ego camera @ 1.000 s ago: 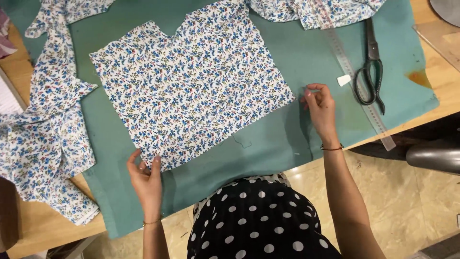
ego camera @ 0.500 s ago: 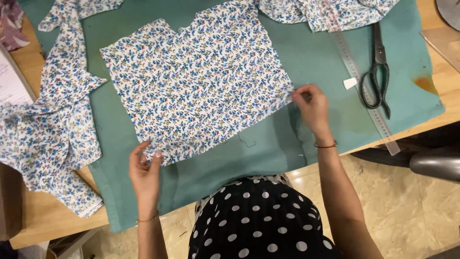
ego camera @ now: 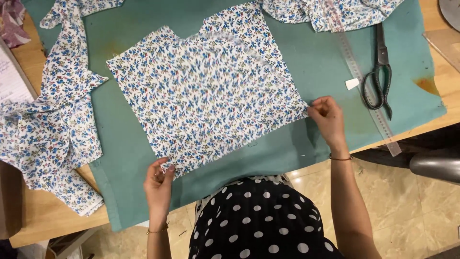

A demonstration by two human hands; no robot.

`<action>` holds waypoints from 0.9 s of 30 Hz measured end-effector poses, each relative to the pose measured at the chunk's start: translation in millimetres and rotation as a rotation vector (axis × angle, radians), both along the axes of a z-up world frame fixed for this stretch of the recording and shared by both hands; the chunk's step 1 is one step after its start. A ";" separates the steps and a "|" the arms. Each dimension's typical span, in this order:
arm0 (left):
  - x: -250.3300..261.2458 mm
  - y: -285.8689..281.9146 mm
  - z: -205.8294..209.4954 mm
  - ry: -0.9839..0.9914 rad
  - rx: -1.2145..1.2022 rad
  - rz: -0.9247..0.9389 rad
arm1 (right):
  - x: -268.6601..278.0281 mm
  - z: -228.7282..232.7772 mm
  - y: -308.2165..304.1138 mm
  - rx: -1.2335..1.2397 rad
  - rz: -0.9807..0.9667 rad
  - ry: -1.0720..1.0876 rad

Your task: Laying out floral fabric pieces and cutting them with scissors on a workbench.

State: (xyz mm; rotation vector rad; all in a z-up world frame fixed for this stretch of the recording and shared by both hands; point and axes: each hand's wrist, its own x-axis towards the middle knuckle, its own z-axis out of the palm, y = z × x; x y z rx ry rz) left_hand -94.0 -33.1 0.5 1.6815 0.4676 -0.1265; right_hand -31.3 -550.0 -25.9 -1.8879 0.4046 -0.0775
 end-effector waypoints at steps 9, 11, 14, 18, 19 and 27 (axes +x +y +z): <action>3.5 8.6 35.1 -0.075 0.016 -0.006 | 1.0 47.1 6.1 0.151 -0.010 -0.118; -0.4 9.0 20.1 -0.064 0.022 -0.030 | -2.1 40.3 2.2 0.106 -0.008 -0.084; -1.9 -0.1 21.9 0.037 0.159 -0.072 | -9.4 26.9 0.4 -0.038 0.019 -0.002; 1.2 -11.5 33.5 0.109 0.355 -0.104 | -8.3 50.7 21.7 -0.259 0.019 0.071; 1.8 -13.2 37.5 0.107 0.355 -0.108 | -7.9 52.0 21.8 -0.259 0.014 0.070; 3.3 -28.4 61.8 -0.074 0.789 -0.179 | -14.7 64.1 29.9 -0.505 -0.103 -0.024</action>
